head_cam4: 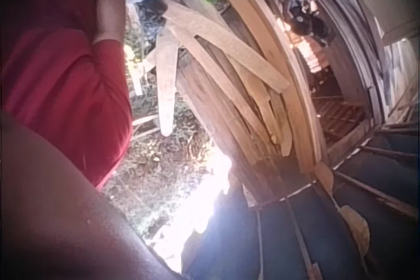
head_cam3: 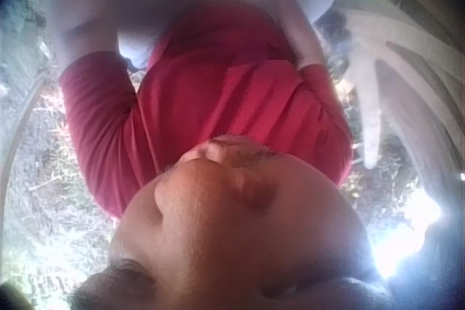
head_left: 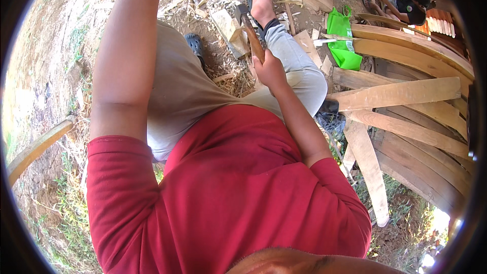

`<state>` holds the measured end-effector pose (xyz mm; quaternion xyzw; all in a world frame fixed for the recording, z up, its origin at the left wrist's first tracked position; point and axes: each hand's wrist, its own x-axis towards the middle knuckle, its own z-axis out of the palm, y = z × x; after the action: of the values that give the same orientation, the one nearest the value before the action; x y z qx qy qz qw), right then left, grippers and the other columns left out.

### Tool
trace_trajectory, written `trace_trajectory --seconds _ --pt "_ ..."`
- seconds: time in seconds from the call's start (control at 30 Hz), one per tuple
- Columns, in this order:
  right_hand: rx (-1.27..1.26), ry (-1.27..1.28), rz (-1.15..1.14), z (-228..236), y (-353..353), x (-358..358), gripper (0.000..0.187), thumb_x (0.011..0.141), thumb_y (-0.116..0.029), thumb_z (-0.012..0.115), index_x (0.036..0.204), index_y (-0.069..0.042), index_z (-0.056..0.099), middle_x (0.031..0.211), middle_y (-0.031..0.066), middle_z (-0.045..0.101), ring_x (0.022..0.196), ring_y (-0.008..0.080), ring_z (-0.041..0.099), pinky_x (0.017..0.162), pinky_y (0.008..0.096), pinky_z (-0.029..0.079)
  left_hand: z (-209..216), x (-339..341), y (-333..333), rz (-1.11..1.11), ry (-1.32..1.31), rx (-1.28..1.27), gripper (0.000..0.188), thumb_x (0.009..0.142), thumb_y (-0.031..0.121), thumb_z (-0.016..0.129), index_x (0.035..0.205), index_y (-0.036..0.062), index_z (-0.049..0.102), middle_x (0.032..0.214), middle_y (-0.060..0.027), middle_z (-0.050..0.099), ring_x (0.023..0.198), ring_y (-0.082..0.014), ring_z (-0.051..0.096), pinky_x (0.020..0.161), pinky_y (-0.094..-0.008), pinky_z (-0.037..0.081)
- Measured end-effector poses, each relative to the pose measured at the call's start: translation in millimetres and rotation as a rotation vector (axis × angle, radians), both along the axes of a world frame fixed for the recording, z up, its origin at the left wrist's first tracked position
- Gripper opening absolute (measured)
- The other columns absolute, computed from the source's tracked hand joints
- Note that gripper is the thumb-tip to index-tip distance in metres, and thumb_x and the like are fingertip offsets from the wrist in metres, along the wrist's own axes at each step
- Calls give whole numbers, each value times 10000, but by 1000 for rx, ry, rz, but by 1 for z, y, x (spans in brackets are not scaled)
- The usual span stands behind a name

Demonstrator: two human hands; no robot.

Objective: The person holds a wooden block and uses a hand tool to carve the surface, then picks up a smaller piece of wood and taps it with a hammer.

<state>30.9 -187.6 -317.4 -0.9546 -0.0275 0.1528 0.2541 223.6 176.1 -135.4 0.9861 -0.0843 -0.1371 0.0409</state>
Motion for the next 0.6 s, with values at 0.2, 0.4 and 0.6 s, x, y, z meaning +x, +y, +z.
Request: trace_trajectory --seconds 0.2,0.4,0.6 --pt "-3 22 22 -1 0 -1 386 983 -349 643 1051 28 590 918 307 703 927 506 684 799 572 530 -5 2 1 -42 22 -31 537 899 505 666 1035 0 789 1084 -257 746 1048 -409 712 931 -488 541" --pt "-11 25 28 8 4 8 412 984 -368 635 1058 36 605 937 321 702 955 509 682 827 573 530 -6 4 2 -5 31 42 551 906 529 669 1063 15 789 1097 -247 749 1078 -400 708 954 -484 535" --pt "10 70 -39 -2 -5 11 467 986 -387 619 1106 65 617 990 357 694 1006 518 674 864 571 532 -11 7 0 -38 9 7 556 903 540 678 1081 26 791 1122 -239 748 1087 -391 709 966 -477 534"
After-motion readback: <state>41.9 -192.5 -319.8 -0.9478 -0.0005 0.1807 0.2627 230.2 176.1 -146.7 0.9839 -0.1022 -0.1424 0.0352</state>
